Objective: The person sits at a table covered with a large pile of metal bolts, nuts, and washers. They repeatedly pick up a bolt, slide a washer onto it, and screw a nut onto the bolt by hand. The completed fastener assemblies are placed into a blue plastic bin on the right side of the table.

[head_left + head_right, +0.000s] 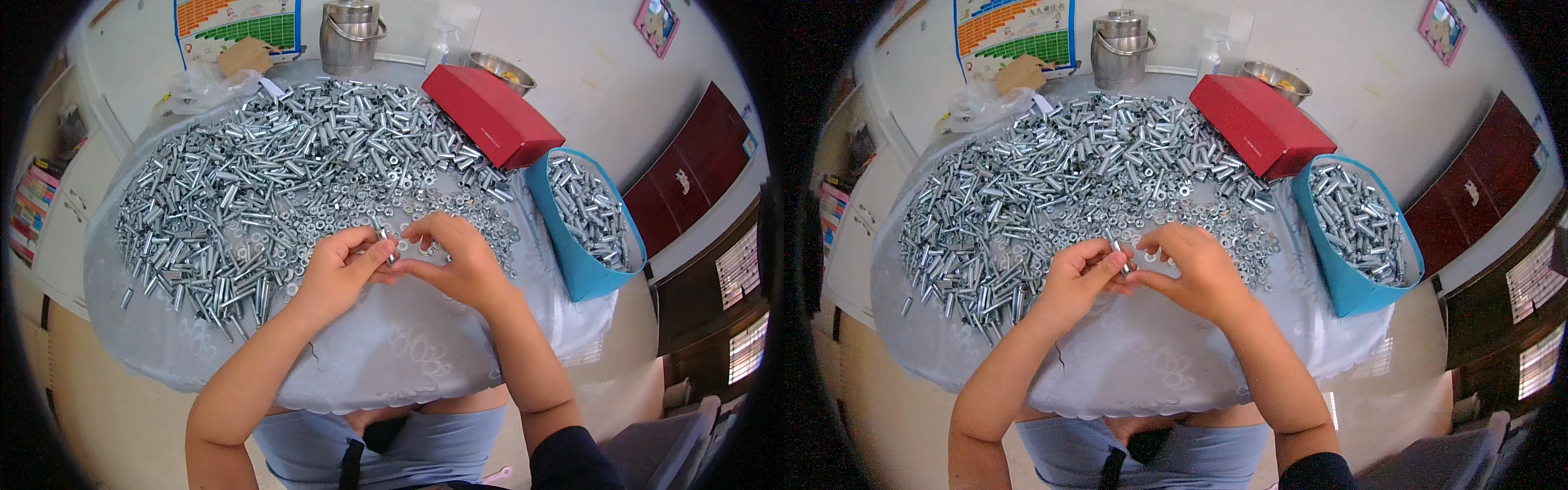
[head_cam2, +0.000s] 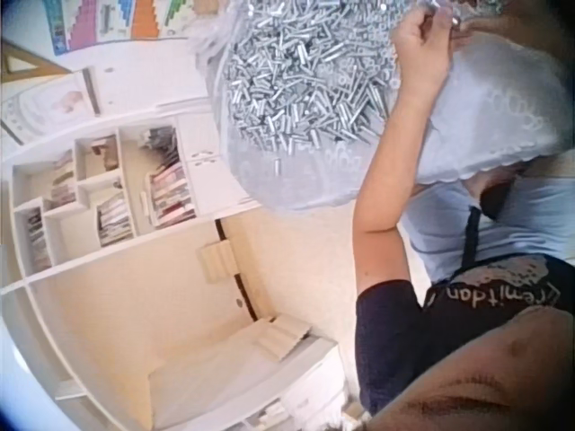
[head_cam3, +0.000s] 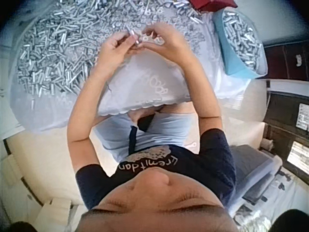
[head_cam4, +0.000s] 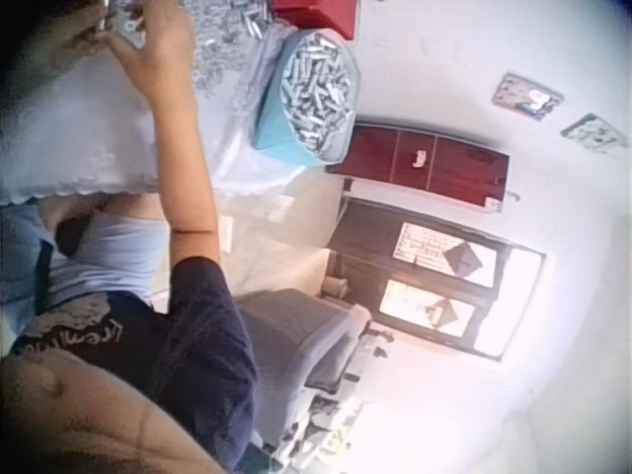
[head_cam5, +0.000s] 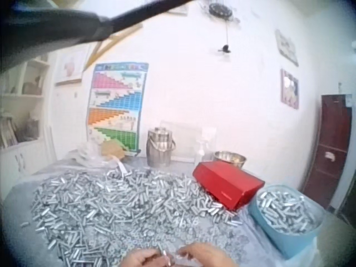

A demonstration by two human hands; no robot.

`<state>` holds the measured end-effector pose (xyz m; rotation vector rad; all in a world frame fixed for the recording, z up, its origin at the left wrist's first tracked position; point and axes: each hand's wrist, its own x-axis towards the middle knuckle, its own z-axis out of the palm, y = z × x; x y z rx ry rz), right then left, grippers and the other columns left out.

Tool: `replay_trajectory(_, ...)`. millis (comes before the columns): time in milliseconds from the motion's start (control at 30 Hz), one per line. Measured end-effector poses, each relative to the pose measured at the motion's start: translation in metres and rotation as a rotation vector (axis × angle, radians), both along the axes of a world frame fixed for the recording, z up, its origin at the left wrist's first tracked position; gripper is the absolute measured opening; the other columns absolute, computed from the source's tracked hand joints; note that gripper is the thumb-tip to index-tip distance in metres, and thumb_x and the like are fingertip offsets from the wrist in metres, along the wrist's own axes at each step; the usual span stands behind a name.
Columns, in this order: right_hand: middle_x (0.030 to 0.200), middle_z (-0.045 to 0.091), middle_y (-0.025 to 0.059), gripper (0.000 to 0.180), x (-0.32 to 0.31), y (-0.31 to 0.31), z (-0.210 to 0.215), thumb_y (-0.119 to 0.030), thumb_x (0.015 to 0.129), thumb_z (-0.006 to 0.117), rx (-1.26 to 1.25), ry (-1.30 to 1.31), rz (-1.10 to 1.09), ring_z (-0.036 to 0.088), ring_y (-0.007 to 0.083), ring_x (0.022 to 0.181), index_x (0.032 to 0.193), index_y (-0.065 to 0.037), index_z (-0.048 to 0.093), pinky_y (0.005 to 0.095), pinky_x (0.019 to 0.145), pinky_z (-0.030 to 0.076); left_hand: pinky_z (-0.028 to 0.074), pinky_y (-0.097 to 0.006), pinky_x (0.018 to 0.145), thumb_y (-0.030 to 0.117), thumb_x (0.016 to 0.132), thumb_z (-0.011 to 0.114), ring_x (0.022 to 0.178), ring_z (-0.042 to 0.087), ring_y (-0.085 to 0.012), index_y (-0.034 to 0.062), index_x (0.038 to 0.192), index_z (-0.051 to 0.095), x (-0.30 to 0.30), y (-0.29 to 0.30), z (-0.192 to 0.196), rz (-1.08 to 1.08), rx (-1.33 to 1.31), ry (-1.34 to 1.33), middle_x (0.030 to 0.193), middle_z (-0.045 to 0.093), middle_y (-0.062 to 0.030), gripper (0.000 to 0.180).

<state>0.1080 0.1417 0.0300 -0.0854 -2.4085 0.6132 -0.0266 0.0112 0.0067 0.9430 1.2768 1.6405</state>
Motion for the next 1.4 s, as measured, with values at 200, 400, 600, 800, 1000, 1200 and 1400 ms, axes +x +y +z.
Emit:
replay_trajectory(200,0.074,0.06,0.0081,0.017,0.039,0.008,0.003,-0.014,0.069,0.073,-0.074,0.067,-0.227,0.057,0.0214,0.065,0.078,-0.004,0.064,0.032,0.06,0.045,0.054,-0.027,0.066,0.014,0.089,0.056,0.075,0.064,-0.0173,-0.0064,0.097,0.058,-0.002,-0.002,-0.001,-0.013,0.012,0.1,0.086,0.063,-0.0104,0.022)
replay_trajectory(400,0.077,0.061,0.0095,0.013,0.09,0.014,0.002,-0.012,0.074,0.069,-0.11,-0.176,-0.444,0.058,0.022,0.067,0.084,-0.004,0.067,0.0307,0.06,0.046,0.051,-0.025,0.071,0.013,0.085,0.062,0.08,0.063,-0.0139,-0.0063,0.1,0.059,0.005,-0.005,-0.007,-0.082,0.018,0.071,0.088,0.063,-0.0096,0.025)
replay_trajectory(600,0.083,0.059,0.0095,0.014,0.094,0.002,-0.009,-0.013,0.075,0.067,-0.102,-0.272,-0.436,0.059,0.0252,0.073,0.088,-0.009,0.068,0.0331,0.064,0.047,0.05,-0.024,0.073,0.014,0.083,0.065,0.082,0.063,-0.0138,-0.0079,0.101,0.058,0.007,-0.005,-0.009,-0.127,-0.075,0.142,0.092,0.065,-0.0117,0.029)
replay_trajectory(800,0.086,0.059,0.0106,0.016,0.086,0.002,-0.009,-0.012,0.075,0.066,-0.057,-0.266,-0.489,0.058,0.0287,0.079,0.091,-0.008,0.067,0.0352,0.068,0.047,0.049,-0.025,0.073,0.015,0.082,0.066,0.083,0.063,-0.0148,-0.0082,0.103,0.058,0.005,-0.006,-0.01,-0.125,-0.07,0.156,0.091,0.065,-0.0124,0.032)
replay_trajectory(1000,0.086,0.059,0.0116,0.013,0.094,0.006,-0.004,-0.008,0.074,0.066,-0.065,-0.299,-0.503,0.058,0.0298,0.079,0.087,-0.006,0.066,0.0354,0.068,0.047,0.049,-0.026,0.073,0.016,0.081,0.066,0.082,0.064,-0.0168,-0.0061,0.1,0.06,0.004,-0.008,-0.003,-0.042,-0.131,0.353,0.089,0.066,-0.0131,0.03)
replay_trajectory(1200,0.085,0.058,0.0093,0.015,0.094,0.01,-0.003,-0.007,0.075,0.067,-0.062,-0.291,-0.489,0.056,0.0225,0.073,0.089,-0.006,0.067,0.0301,0.066,0.045,0.048,-0.025,0.067,0.018,0.081,0.067,0.076,0.062,-0.0118,-0.005,0.097,0.061,0.003,-0.01,0.0,-0.02,-0.151,0.446,0.083,0.066,-0.0093,0.028)
replay_trajectory(1400,0.087,0.057,0.0094,0.017,0.101,0.018,-0.006,-0.007,0.075,0.066,-0.097,-0.361,-0.498,0.055,0.0228,0.075,0.092,-0.006,0.067,0.0303,0.068,0.045,0.048,-0.025,0.067,0.019,0.081,0.067,0.075,0.061,-0.0114,-0.0047,0.097,0.061,0.004,-0.009,0.0,0.003,-0.151,0.435,0.083,0.065,-0.009,0.029)
